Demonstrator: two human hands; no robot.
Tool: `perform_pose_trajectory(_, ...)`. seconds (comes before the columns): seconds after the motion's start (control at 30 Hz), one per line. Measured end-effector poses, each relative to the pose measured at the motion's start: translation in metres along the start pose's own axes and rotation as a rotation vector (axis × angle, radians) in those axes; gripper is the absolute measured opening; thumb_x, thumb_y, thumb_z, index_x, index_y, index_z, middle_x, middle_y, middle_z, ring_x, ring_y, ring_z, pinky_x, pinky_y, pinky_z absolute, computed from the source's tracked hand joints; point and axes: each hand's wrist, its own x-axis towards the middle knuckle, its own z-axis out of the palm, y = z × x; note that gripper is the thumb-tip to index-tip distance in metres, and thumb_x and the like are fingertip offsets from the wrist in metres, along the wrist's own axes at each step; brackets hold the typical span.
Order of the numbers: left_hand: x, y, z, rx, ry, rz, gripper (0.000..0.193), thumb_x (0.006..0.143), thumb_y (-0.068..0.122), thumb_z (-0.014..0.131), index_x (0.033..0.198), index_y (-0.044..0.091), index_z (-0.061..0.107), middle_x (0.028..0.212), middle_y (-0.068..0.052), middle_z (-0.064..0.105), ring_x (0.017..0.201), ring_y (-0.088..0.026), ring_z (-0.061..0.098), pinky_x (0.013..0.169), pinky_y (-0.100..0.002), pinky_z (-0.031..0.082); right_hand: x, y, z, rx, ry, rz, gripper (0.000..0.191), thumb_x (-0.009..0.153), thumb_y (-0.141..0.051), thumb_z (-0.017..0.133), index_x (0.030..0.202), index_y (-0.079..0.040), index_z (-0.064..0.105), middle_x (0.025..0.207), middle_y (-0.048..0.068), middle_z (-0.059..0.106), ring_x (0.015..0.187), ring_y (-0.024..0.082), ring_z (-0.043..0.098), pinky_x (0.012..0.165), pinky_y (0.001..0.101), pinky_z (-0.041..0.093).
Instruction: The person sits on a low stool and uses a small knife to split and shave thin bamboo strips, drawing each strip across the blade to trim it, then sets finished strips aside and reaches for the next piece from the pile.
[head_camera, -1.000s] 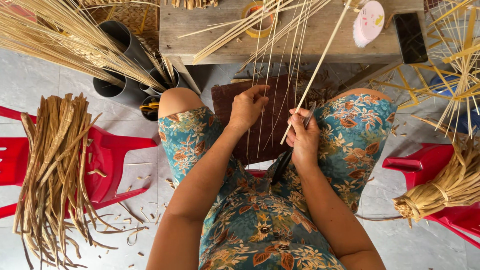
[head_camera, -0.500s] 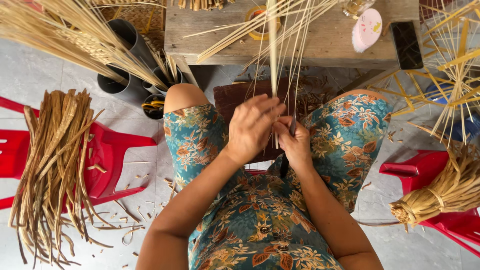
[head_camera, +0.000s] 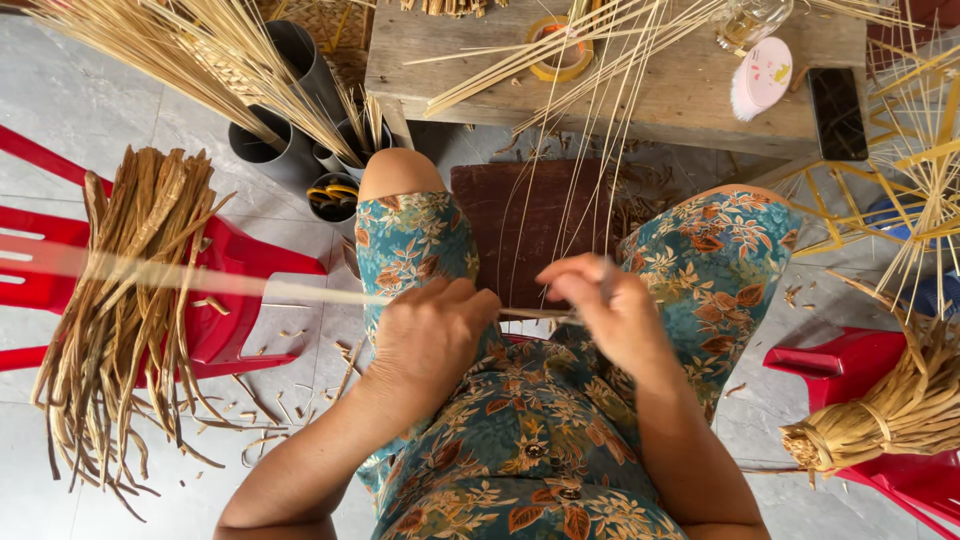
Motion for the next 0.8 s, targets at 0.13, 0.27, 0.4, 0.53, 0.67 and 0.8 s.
perform_pose_trajectory(0.13,-0.012,-0.002,-0.010,-0.340,0.156,-0.132,0.008,0.095,0.016,0.069,0.100,0.011,0.072,0.079,-0.006,0.073,0.066,-0.027,0.072,0.055,-0.038,0.053,-0.015,0.004,-0.028,0.265,0.147,0.180,0.035,0.106,-0.023,0.051,0.127,0.003,0.062,0.091,0.006,0.066,0.055,0.004,0.042,0.047,0.0217,0.034)
perform_pose_trajectory(0.27,-0.017,0.001,-0.014,-0.728,0.134,-0.177,0.022,0.096,0.005,0.064,0.118,0.006,0.067,0.085,-0.005,0.075,0.070,-0.019,0.077,0.061,-0.031,0.059,-0.022,0.025,-0.009,0.313,0.208,0.103,0.052,0.111,-0.034,0.042,0.143,0.005,0.052,0.090,0.005,0.064,0.061,0.005,0.046,0.054,0.0207,0.036)
perform_pose_trajectory(0.4,-0.015,0.001,-0.012,-0.875,0.187,-0.065,0.030,0.096,-0.002,0.065,0.125,0.003,0.065,0.101,-0.009,0.075,0.074,-0.015,0.076,0.064,-0.028,0.061,-0.023,0.019,0.007,0.445,0.157,0.103,0.061,0.114,-0.042,0.039,0.150,0.006,0.050,0.080,0.004,0.056,0.061,0.005,0.043,0.053,0.0201,0.035)
perform_pose_trajectory(0.53,-0.016,-0.002,-0.012,-0.844,0.158,-0.070,0.030,0.096,-0.001,0.066,0.126,0.004,0.067,0.095,-0.009,0.073,0.071,-0.015,0.074,0.063,-0.029,0.059,-0.033,-0.024,0.005,0.515,0.037,-0.022,0.061,0.110,-0.033,0.053,0.160,-0.002,0.037,0.081,0.005,0.055,0.060,0.007,0.045,0.052,0.0208,0.035)
perform_pose_trajectory(0.67,-0.020,0.000,-0.018,-0.837,0.147,-0.076,0.029,0.096,0.002,0.069,0.125,0.007,0.068,0.089,-0.008,0.071,0.071,-0.017,0.073,0.064,-0.030,0.057,-0.028,-0.058,0.012,0.633,-0.105,-0.027,0.066,0.109,-0.027,0.058,0.165,-0.007,0.030,0.083,0.007,0.057,0.057,0.008,0.045,0.050,0.0216,0.036)
perform_pose_trajectory(0.8,-0.022,-0.001,-0.026,-0.800,0.140,-0.075,0.028,0.095,0.005,0.071,0.122,0.010,0.070,0.093,-0.007,0.072,0.075,-0.019,0.073,0.066,-0.031,0.057,-0.018,-0.067,0.024,0.683,-0.133,0.051,0.062,0.109,-0.023,0.058,0.162,-0.003,0.033,0.083,0.008,0.056,0.056,0.009,0.045,0.050,0.0217,0.036)
